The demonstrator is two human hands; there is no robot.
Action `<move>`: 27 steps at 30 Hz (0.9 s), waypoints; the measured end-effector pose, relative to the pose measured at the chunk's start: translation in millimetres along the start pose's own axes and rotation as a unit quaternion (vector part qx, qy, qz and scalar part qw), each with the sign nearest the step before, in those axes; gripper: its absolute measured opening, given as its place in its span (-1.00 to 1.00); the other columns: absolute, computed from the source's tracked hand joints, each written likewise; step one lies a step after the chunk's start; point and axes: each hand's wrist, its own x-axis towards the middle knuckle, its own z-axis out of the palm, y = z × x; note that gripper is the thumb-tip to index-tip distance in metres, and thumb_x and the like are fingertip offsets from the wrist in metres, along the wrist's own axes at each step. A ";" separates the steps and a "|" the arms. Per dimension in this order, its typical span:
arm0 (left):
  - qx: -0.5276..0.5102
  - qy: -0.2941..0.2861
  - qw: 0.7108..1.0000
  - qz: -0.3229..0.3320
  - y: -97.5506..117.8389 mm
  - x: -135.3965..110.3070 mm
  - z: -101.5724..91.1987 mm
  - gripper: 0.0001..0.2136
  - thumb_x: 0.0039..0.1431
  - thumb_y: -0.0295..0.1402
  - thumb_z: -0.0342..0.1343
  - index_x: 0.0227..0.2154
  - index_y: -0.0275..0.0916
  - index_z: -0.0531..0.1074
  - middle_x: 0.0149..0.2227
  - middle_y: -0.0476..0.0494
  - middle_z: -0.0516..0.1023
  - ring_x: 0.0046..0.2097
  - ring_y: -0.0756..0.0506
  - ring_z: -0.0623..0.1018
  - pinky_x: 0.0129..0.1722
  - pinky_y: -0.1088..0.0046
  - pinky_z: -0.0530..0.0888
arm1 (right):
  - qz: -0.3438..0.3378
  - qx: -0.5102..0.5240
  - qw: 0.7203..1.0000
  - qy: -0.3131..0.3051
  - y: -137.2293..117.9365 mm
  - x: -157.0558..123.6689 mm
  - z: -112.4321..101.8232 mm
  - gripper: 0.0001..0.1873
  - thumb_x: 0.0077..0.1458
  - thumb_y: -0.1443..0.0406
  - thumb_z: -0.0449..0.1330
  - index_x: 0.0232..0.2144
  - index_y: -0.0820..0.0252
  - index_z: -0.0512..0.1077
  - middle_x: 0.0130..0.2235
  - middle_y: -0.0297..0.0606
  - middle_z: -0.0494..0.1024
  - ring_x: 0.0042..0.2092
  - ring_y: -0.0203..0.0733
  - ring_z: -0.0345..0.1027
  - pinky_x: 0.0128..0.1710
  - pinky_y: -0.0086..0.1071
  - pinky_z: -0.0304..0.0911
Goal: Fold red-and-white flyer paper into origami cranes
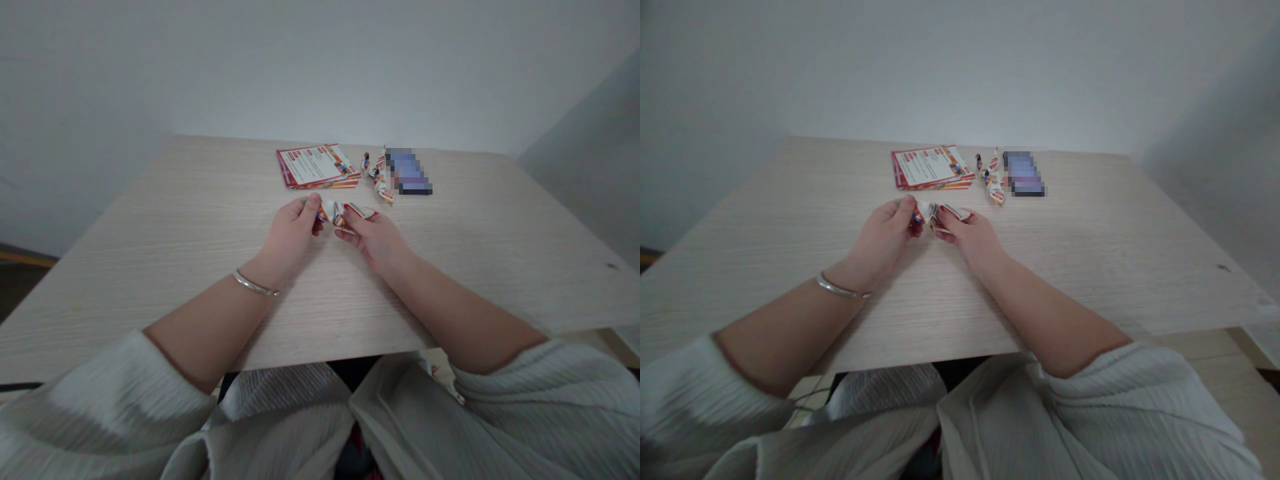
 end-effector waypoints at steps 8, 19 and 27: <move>0.032 0.019 0.999 -0.010 6.6 -3.1 4.6 -0.63 0.41 -0.08 0.12 -0.46 -0.20 0.42 -0.54 0.01 0.41 -0.49 -0.01 0.33 -0.44 0.42 0.26 | 0.006 0.062 0.998 0.020 -3.5 -3.6 5.4 -0.79 -0.02 0.22 0.51 -0.35 0.12 0.58 -0.22 -0.34 0.72 -0.17 -0.26 0.59 -0.14 -0.40 0.57; 0.030 0.031 0.999 -0.019 7.5 -4.0 8.6 -0.70 0.42 -0.25 0.10 -0.46 -0.22 0.41 -0.54 0.05 0.40 -0.50 0.01 0.32 -0.45 0.47 0.25 | 0.097 0.095 0.987 0.082 -17.9 -10.1 12.2 -0.81 0.16 0.48 0.36 -0.47 0.18 0.55 -0.41 -0.35 0.65 -0.41 -0.36 0.45 -0.32 -0.45 0.49; 0.021 0.014 0.999 -0.024 8.5 -3.2 7.1 -0.67 0.42 -0.24 0.10 -0.50 -0.23 0.41 -0.56 0.04 0.39 -0.52 0.02 0.31 -0.49 0.46 0.22 | 0.098 0.107 0.987 0.073 -14.4 -7.0 9.9 -0.84 0.19 0.43 0.36 -0.44 0.19 0.55 -0.40 -0.38 0.64 -0.44 -0.41 0.42 -0.29 -0.46 0.48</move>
